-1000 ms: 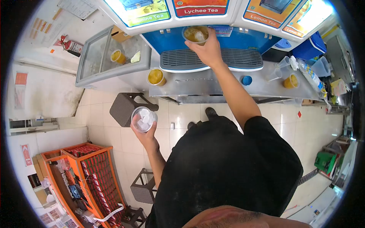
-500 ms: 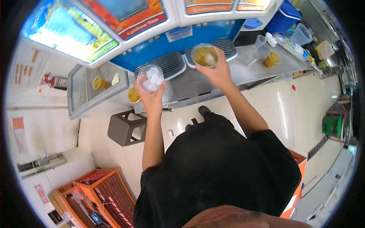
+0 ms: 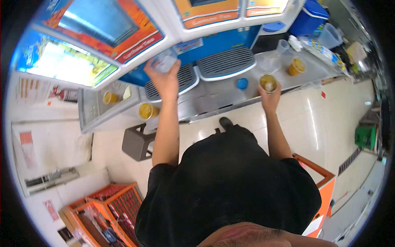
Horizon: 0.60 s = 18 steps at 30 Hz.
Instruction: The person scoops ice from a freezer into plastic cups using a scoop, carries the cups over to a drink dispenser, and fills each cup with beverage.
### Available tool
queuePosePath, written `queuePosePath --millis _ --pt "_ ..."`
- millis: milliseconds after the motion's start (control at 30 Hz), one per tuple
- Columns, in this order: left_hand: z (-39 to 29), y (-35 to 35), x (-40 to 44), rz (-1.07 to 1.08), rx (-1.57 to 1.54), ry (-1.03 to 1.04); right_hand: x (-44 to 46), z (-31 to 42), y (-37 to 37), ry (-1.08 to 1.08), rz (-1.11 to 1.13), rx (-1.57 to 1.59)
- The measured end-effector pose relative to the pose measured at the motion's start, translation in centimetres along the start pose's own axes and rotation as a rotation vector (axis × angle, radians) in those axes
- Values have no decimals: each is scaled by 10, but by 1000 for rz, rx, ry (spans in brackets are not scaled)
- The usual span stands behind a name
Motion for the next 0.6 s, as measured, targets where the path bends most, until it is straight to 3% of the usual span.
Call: queuePosePath --millis 467,600 --pt "-15 8 12 -11 -23 -59 8 0 23 71 1 160" --pt "-10 6 13 -28 -25 -35 3 -17 24 -55 9 21"
Point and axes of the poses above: each hand's wrist, its own x-axis towards the middle knuckle, its own y-axis out of the palm, z = x × y, the point moved 1 cm from there along x, towards the middle knuckle, and after that the axes turned 6 degrees about z, right-handed, at the moved point
